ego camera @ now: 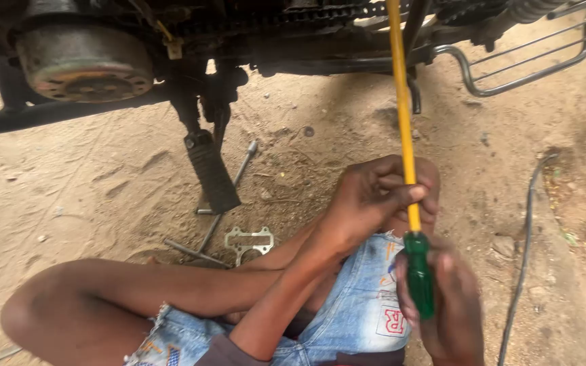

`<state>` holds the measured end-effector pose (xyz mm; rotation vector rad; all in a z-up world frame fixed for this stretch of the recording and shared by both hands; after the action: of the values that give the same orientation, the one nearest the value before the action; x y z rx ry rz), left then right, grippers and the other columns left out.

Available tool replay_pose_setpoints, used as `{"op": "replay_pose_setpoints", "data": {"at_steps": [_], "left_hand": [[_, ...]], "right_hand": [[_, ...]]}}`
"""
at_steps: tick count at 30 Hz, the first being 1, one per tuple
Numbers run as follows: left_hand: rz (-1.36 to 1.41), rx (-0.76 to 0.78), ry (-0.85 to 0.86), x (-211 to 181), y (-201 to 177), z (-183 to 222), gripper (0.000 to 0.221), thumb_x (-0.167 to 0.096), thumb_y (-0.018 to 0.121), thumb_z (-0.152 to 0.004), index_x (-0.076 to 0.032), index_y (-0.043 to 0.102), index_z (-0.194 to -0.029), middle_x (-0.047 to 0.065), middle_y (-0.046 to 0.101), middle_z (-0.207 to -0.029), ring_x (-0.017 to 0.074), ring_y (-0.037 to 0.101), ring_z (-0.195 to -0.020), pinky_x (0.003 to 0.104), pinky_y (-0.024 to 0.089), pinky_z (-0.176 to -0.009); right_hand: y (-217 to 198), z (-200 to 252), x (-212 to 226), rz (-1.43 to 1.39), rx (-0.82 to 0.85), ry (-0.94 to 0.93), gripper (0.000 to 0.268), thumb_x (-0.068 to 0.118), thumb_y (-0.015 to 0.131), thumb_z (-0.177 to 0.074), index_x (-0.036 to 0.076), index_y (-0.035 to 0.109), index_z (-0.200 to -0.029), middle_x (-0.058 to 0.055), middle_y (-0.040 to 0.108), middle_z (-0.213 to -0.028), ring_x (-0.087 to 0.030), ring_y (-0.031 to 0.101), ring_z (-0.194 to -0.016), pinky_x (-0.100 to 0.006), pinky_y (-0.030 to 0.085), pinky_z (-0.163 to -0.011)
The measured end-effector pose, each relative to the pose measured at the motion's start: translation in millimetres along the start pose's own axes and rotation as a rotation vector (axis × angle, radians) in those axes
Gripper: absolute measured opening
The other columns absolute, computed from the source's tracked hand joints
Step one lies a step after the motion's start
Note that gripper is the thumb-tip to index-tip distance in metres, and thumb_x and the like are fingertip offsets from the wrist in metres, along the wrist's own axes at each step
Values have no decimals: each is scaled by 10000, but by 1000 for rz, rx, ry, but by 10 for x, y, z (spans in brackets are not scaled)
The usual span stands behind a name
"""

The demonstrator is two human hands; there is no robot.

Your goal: Removing an engine cover or airbox assembly from a motorcycle using a screwdriver.

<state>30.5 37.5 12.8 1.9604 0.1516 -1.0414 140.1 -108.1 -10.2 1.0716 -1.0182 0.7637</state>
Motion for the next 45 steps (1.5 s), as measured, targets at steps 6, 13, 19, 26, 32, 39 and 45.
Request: {"op": "replay_pose_setpoints", "data": {"at_steps": [6,13,19,26,32,39,45], "left_hand": [[-10,-88,13,6,-21,-9,170,-62,731,-957,18,656,-1087,135,751,-912,213,757,-841,342,656,-753],[48,89,-92,-367,73,79,275,-138,672,-936,-93,664,-1208,54,763,-1072,154,734,-1098,291,580,-982],[-165,-83,-203,-5,-149,1,214,-38,734,-885,-8,742,-1097,121,799,-942,174,760,-815,292,616,-744],[-7,-148,-74,82,-140,99,179,-24,764,-897,42,697,-1050,117,775,-911,166,773,-819,272,635,-764],[-2,66,-113,172,189,202,288,-191,664,-979,-20,685,-1209,61,781,-1006,120,738,-908,235,558,-746],[76,29,-110,284,231,224,158,-145,701,-987,1,721,-1046,127,783,-1007,166,750,-934,305,602,-882],[-3,-34,-42,244,268,242,152,-112,710,-978,20,720,-1053,140,786,-1029,168,741,-970,320,597,-917]], "right_hand": [[29,102,-21,104,-23,-67,486,313,555,-1040,-80,506,-1321,-115,634,-744,-76,483,-450,-198,401,-374],[239,-16,-14,-783,424,294,405,285,485,-1122,-30,478,-1377,-51,536,-685,-77,420,-433,-224,353,-399],[249,-19,-21,-505,316,262,577,401,535,-1080,-77,451,-1392,-88,588,-753,-95,492,-487,-239,423,-428],[6,167,-64,502,-95,-362,678,139,756,-891,-86,440,-1448,-168,692,-952,-99,557,-631,-224,460,-517],[-186,-28,25,-333,271,114,537,244,604,-1033,-90,438,-1419,-98,586,-781,-73,435,-432,-228,394,-348],[110,11,189,-422,279,155,530,332,549,-1050,-35,429,-1412,-101,625,-859,-94,495,-465,-223,405,-340],[-63,315,185,674,-31,-578,567,78,745,-913,-94,419,-1344,-205,662,-1003,-146,592,-684,-260,502,-596]]}}
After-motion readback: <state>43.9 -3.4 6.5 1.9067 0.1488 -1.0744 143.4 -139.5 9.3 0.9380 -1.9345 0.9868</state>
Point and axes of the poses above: each hand's wrist, its own z-axis away from the middle knuckle, its own y-axis out of the palm, x = y × z, the point moved 5 cm from there along -z, towards the middle knuckle
